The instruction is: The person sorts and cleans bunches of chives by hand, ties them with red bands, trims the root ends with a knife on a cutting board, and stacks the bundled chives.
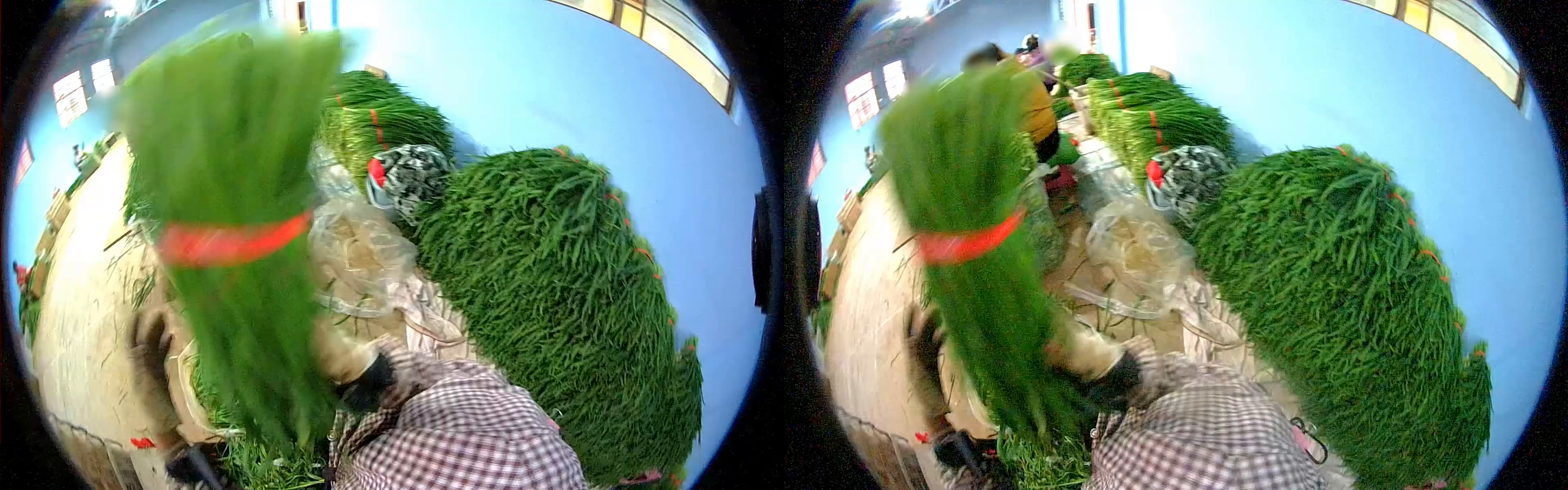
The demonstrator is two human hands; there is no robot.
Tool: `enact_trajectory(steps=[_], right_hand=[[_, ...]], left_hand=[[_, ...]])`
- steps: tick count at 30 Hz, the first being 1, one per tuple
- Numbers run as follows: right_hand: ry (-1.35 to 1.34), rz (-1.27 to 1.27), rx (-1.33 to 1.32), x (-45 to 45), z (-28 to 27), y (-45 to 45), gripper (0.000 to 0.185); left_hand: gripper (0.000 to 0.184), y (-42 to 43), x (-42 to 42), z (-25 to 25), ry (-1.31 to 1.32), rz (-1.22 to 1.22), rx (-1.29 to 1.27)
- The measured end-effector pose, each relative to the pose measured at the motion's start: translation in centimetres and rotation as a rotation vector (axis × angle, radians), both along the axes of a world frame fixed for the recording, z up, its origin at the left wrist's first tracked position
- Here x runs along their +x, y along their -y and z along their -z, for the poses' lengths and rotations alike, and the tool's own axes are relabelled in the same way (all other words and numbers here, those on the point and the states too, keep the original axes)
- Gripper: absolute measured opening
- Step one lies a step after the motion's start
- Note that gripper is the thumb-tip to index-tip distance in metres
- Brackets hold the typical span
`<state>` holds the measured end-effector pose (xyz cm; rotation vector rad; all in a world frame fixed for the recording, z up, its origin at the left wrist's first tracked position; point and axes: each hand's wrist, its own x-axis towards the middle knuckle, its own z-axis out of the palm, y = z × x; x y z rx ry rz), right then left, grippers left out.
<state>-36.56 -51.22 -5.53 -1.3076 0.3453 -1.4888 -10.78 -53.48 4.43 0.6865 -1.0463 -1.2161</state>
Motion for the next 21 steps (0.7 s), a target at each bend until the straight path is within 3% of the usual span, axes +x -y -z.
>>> enact_trajectory(steps=[1,2,4,5,6,7,9,10,11,12,13,14,15,17,18,21], right_hand=[[-0.004,0.157,0.027,-4.6,-1.3,-0.5,0.079],[-0.008,0.32,0.048,-8.9,-2.7,-1.6,0.077],[-0.025,0.653,0.072,-16.7,-5.3,-4.4,0.073],[-0.029,0.81,0.076,-20.1,-6.5,-6.0,0.071],[-0.033,0.959,0.07,-23.6,-7.6,-7.5,0.069],[-0.041,1.116,0.066,-27.0,-8.5,-9.2,0.067],[-0.084,1.429,0.049,-33.9,-10.7,-11.9,0.063],[-0.127,1.602,0.078,-37.2,-11.8,-12.7,0.062],[-0.166,1.774,0.125,-40.5,-12.9,-13.5,0.061],[-0.316,1.819,-0.002,-44.6,-13.1,-14.9,0.064],[-0.245,2.012,0.171,-45.2,-15.2,-15.4,0.07],[-0.175,1.982,0.184,-50.9,-14.7,-16.5,0.071],[-0.261,1.958,0.253,-54.8,-14.9,-17.9,0.083],[-0.366,2.188,0.627,-56.3,-16.5,-18.3,0.089],[-0.415,2.195,0.722,-59.0,-15.8,-18.6,0.094],[-0.536,1.802,0.678,-68.4,-9.5,-19.3,0.112]], left_hand=[[0.036,2.1,-0.6,3.0,0.285,0.001,-0.017],[0.029,6.5,0.4,9.1,0.552,0.027,-0.133],[0.026,8.9,-3.7,14.0,0.75,0.188,0.053],[0.034,11.3,-3.5,19.0,0.783,0.29,0.208],[0.044,12.7,-3.7,21.8,1.172,0.339,0.22],[0.046,12.0,-4.5,21.5,1.287,0.465,0.416],[0.04,10.8,-7.1,16.6,1.623,0.606,0.53],[0.039,12.3,-4.7,19.5,1.574,0.715,0.342],[0.036,11.5,-5.1,18.1,1.564,0.674,0.387],[0.033,10.7,-5.6,16.6,1.551,0.631,0.431],[0.031,9.9,-6.0,15.1,1.537,0.588,0.474],[0.031,11.0,-4.2,17.5,1.476,0.614,0.444],[0.032,12.1,-2.6,20.0,1.413,0.637,0.411],[0.033,10.0,-4.3,15.8,1.465,0.54,0.539],[0.033,11.3,-2.4,19.1,1.425,0.564,0.486],[0.031,9.0,-5.0,14.9,1.353,0.509,0.635]])
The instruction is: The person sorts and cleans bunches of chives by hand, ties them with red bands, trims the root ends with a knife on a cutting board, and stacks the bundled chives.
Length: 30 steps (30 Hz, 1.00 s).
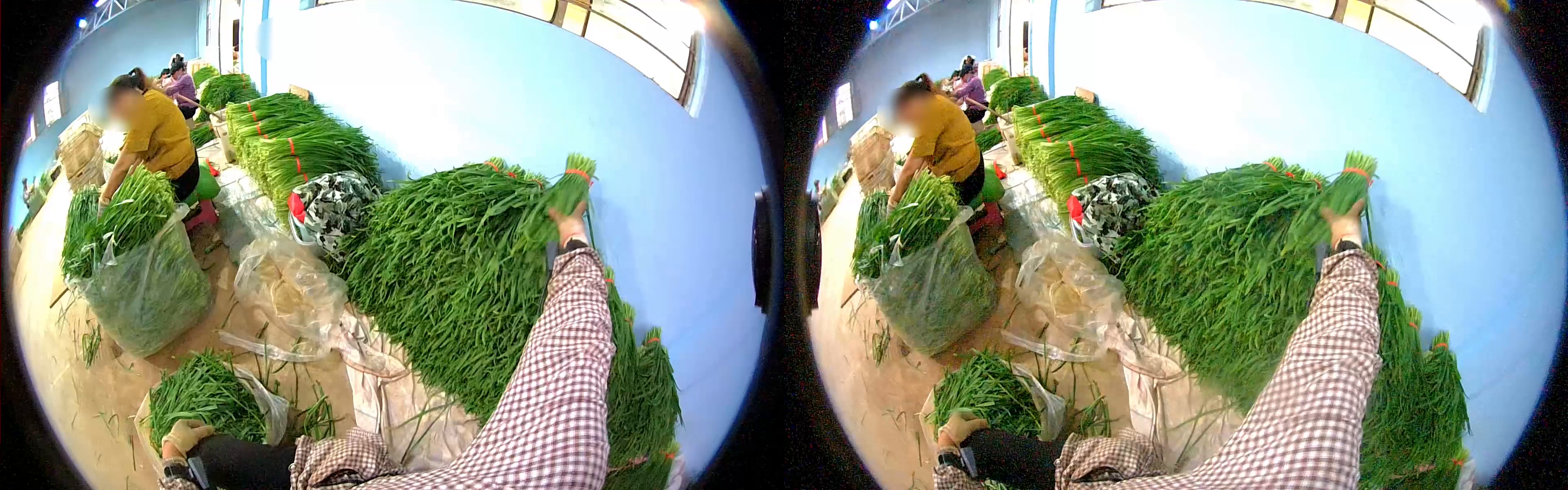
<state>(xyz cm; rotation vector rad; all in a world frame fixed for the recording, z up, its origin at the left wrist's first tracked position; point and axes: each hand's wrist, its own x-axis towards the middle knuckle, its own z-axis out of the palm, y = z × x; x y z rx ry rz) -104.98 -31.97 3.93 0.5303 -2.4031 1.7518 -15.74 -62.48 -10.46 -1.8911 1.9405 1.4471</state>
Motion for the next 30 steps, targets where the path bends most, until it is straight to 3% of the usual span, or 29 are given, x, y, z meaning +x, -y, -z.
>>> enact_trajectory(steps=[1,2,3,5,6,7,10,11,12,13,14,15,16,17,19,21,24,25,26,28,30], right_hand=[[-0.067,0.26,0.464,2.5,0.0,1.1,0.115],[-0.124,0.194,0.972,2.2,0.9,2.3,0.101],[-0.179,0.108,1.481,1.4,2.1,3.2,0.089],[-0.321,0.019,1.984,3.6,3.1,4.6,0.07],[-0.41,0.038,1.979,5.9,2.7,4.8,0.063],[-0.508,0.021,2.075,3.9,4.1,4.5,0.068],[-0.669,0.317,2.081,0.0,6.8,3.8,0.037],[-0.812,0.422,1.892,-0.1,7.5,3.1,0.031],[-0.949,0.496,1.68,0.7,7.8,2.4,0.027],[-0.966,0.55,1.042,6.4,7.5,4.5,0.033],[-0.848,0.539,0.422,12.9,6.0,6.2,0.04],[-0.933,0.556,0.399,19.6,5.6,7.9,0.039],[-0.929,0.421,0.372,25.7,6.2,9.5,0.039],[-0.993,0.296,0.504,27.2,10.2,10.9,0.042],[-0.609,-0.274,0.356,36.3,18.4,15.9,0.046],[-0.498,-0.603,0.553,45.2,26.9,21.1,0.047],[-0.381,-1.416,0.312,60.4,28.5,25.0,0.047],[-0.379,-1.598,0.231,64.5,28.1,26.5,0.047],[-0.403,-1.724,0.164,67.9,27.5,28.1,0.047],[-0.476,-1.906,0.065,74.4,27.1,31.8,0.051],[-0.582,-1.945,0.212,80.6,26.6,34.2,0.057]], left_hand=[[0.03,0.8,2.0,3.4,-0.053,-0.04,-0.019],[0.029,1.8,3.9,6.6,-0.102,-0.078,-0.037],[0.027,0.1,1.6,2.9,-0.108,-0.054,-0.066],[0.027,0.3,2.2,3.7,-0.068,-0.078,-0.06],[0.027,0.0,3.0,3.9,-0.043,-0.095,-0.052],[0.027,-0.8,2.0,2.1,0.029,-0.095,-0.061],[0.038,-1.3,3.1,3.1,0.03,-0.11,-0.132],[0.045,-0.9,4.8,4.4,-0.133,-0.04,-0.104],[0.044,-2.1,2.8,1.1,0.04,-0.019,-0.105],[0.044,-3.4,0.8,-2.2,0.211,0.006,-0.092],[0.043,-3.6,1.3,-2.6,0.194,-0.002,-0.082],[0.046,-4.1,2.0,-2.7,0.108,0.03,-0.145],[0.045,-3.7,3.3,-1.5,0.082,0.08,-0.143],[0.046,-3.8,3.9,-1.1,0.111,0.09,-0.163],[0.042,-4.5,5.0,-0.1,0.068,0.037,-0.218],[0.042,-5.5,5.7,0.4,0.045,-0.003,-0.246],[0.041,-6.4,7.9,-0.4,-0.079,-0.161,-0.246],[0.031,-7.2,8.5,-0.9,-0.24,-0.295,-0.272],[0.022,-8.4,9.8,0.2,-0.445,-0.38,-0.4],[0.021,-11.4,11.0,0.7,-0.608,-0.761,-0.621],[0.022,-14.9,13.1,1.0,-0.518,-1.015,-0.758]])
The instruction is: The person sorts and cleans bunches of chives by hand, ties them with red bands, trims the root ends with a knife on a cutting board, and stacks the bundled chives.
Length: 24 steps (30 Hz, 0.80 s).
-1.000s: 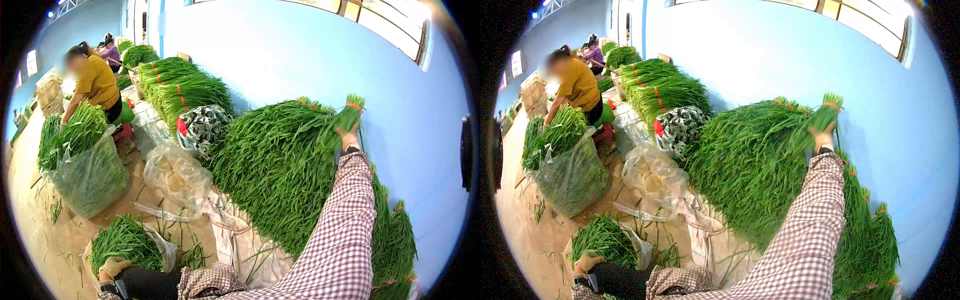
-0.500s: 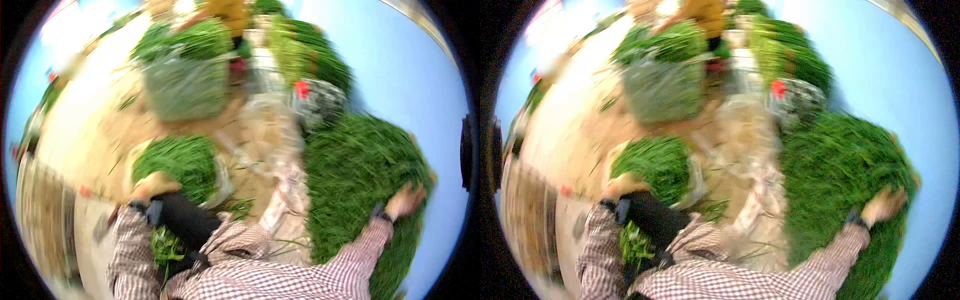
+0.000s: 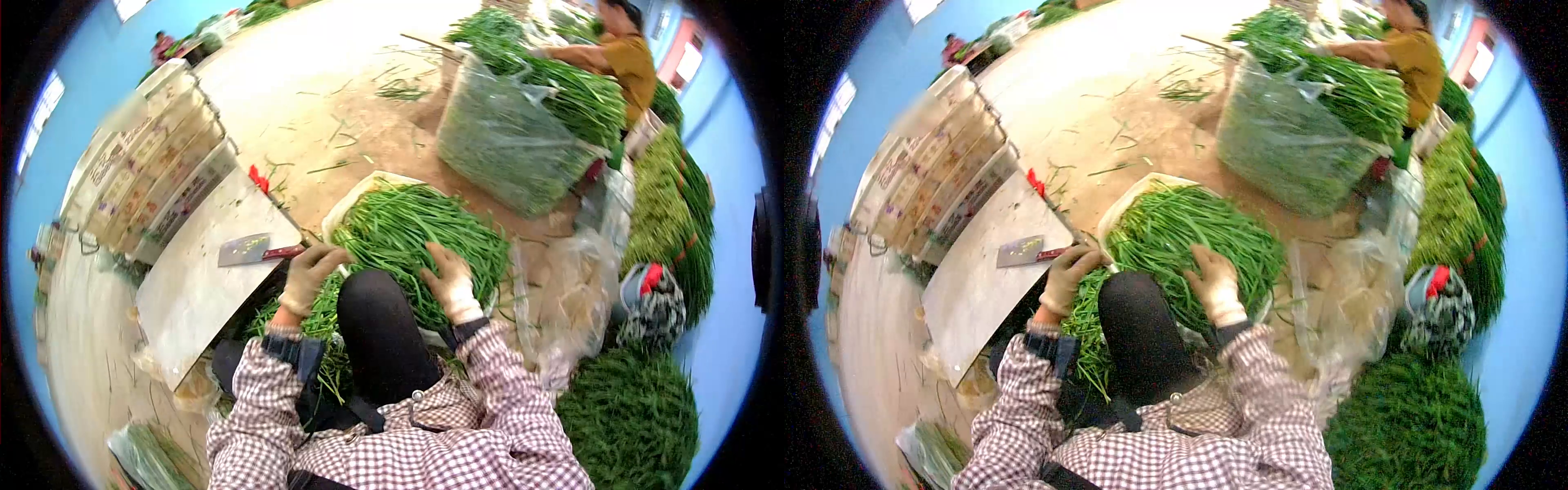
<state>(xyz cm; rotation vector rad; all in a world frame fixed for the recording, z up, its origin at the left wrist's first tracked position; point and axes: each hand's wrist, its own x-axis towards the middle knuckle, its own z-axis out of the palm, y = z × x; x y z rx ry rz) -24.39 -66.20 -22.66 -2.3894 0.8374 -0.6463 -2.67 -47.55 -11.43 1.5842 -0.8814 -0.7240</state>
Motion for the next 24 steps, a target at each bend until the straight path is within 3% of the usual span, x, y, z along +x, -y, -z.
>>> enact_trajectory(steps=[2,5,6,10,13,16,19,21,22,24], right_hand=[[-0.181,-0.012,0.011,6.0,1.7,3.5,0.067],[-0.438,-0.021,0.075,13.8,3.2,8.0,0.075],[-0.508,-0.004,0.037,16.0,3.9,9.0,0.077],[-0.816,-0.005,0.13,24.0,5.7,12.8,0.087],[-0.849,0.046,0.084,27.9,8.8,15.2,0.083],[-0.901,0.08,0.262,30.3,7.9,15.8,0.083],[-0.86,0.124,0.173,31.9,12.7,16.8,0.089],[-0.855,0.086,0.213,32.5,11.0,14.7,0.092],[-0.994,0.023,0.121,33.7,10.0,12.8,0.092],[-0.994,-0.201,-0.34,34.7,11.1,11.1,0.091]], left_hand=[[0.021,-2.9,1.3,1.6,-0.175,-0.211,-0.035],[0.022,-6.1,1.9,4.9,-0.285,-0.317,0.033],[0.022,-7.0,1.9,5.4,-0.197,-0.324,0.104],[0.021,-9.3,0.9,6.9,-0.324,-0.502,0.204],[0.021,-11.1,0.7,9.2,-0.294,-0.54,0.276],[0.02,-12.1,1.2,11.0,-0.38,-0.539,0.325],[0.025,-11.9,2.7,11.6,-0.474,-0.489,0.365],[0.023,-11.2,3.8,11.6,-0.522,-0.458,0.371],[0.022,-11.1,4.1,12.0,-0.534,-0.439,0.338],[0.022,-10.5,4.9,12.6,-0.532,-0.379,0.324]])
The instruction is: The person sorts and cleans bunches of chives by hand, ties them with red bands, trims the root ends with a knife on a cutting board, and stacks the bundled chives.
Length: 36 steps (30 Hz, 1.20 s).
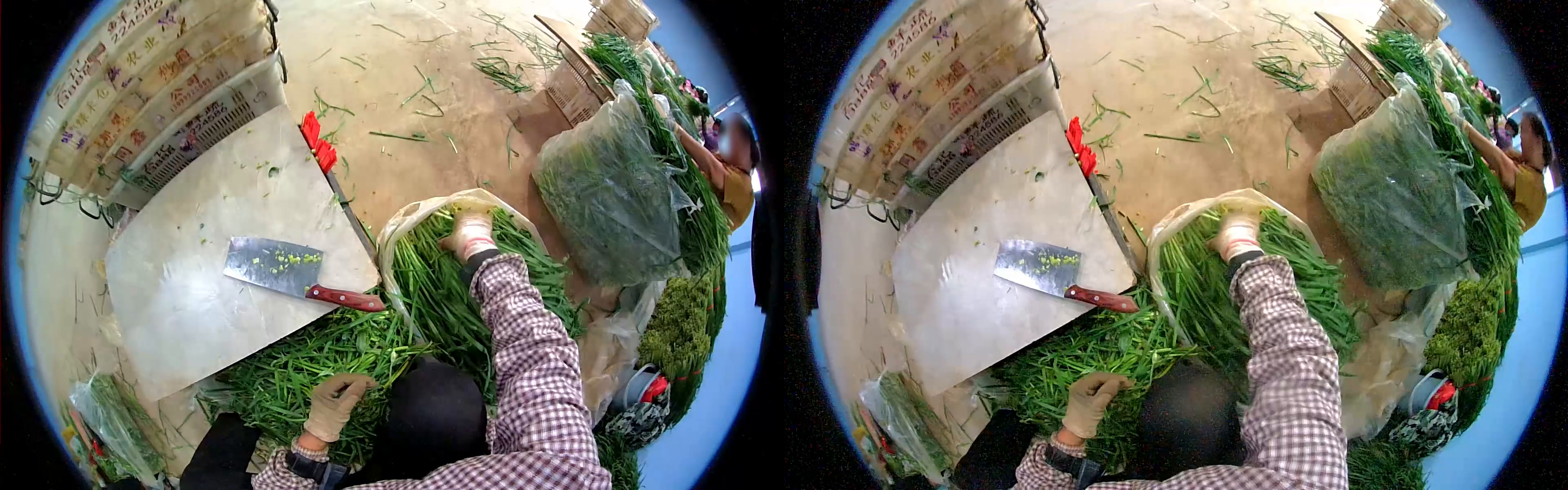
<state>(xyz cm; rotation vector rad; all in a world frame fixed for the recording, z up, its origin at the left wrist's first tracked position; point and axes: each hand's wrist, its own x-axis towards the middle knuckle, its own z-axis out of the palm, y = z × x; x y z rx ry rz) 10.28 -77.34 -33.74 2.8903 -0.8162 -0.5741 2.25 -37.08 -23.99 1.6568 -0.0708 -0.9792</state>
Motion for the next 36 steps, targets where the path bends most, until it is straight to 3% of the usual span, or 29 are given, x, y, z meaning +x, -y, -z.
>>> enact_trajectory(steps=[2,4,5,6,8,9,14,15,18,19,20,22,23,24,28,29,32,35,36], right_hand=[[-0.188,0.082,0.065,2.0,-0.5,0.0,0.093],[-0.195,0.124,0.114,2.9,1.3,1.5,0.095],[-0.204,0.257,0.253,3.5,1.1,2.0,0.09],[-0.253,0.307,0.461,3.4,1.7,3.3,0.097],[-0.055,0.37,0.449,3.6,1.3,2.7,0.083],[-0.067,0.267,0.418,3.6,5.6,5.0,0.096],[-0.46,0.383,0.447,6.6,2.6,4.3,0.095],[-0.483,0.374,0.407,6.8,2.4,4.0,0.096],[-0.441,0.261,0.403,6.2,5.7,5.3,0.096],[-0.4,0.217,0.412,5.5,8.7,6.6,0.093],[-0.396,0.203,0.434,5.6,8.0,6.6,0.088],[-0.381,0.229,0.447,5.5,8.4,7.0,0.085],[-0.395,0.275,0.45,5.7,6.2,5.9,0.084],[-0.43,0.311,0.59,5.8,3.3,5.7,0.094],[-0.34,0.284,0.568,4.4,6.7,7.1,0.095],[-0.361,0.325,0.471,4.4,5.1,6.0,0.095],[-0.309,0.283,0.551,4.1,4.5,6.3,0.091],[-0.058,0.339,0.673,2.3,5.9,8.2,0.086],[0.041,0.412,0.715,1.4,6.8,9.7,0.072]], left_hand=[[0.023,0.9,1.0,-0.3,0.004,0.114,0.032],[0.024,2.2,1.4,-0.2,0.063,0.177,-0.089],[0.023,2.7,1.6,0.0,0.083,0.207,-0.12],[0.022,3.0,1.6,0.1,0.101,0.234,-0.148],[0.019,3.6,1.5,1.1,0.03,0.199,-0.192],[0.019,4.1,1.9,1.1,-0.036,0.179,-0.2],[0.021,7.5,3.9,1.2,-0.08,0.223,-0.12],[0.019,8.4,3.3,2.3,-0.113,0.135,-0.229],[0.019,8.4,2.1,-0.7,0.49,0.076,-0.172],[0.028,7.8,2.7,-2.1,0.747,0.075,-0.237],[0.045,6.8,3.8,-2.6,0.968,0.079,-0.218],[0.064,6.5,6.1,-3.1,1.207,-0.099,0.17],[0.069,6.3,7.3,-3.0,1.216,-0.009,0.269],[0.073,6.2,8.6,-2.5,1.223,0.081,0.363],[0.081,8.1,10.1,-1.1,1.071,0.348,0.727],[0.077,8.3,10.4,-0.1,1.112,0.35,0.772],[0.072,9.3,12.5,1.2,1.158,0.286,0.827],[0.065,10.8,16.4,2.1,1.18,0.238,0.878],[0.064,11.2,17.2,2.3,1.188,0.218,0.892]])
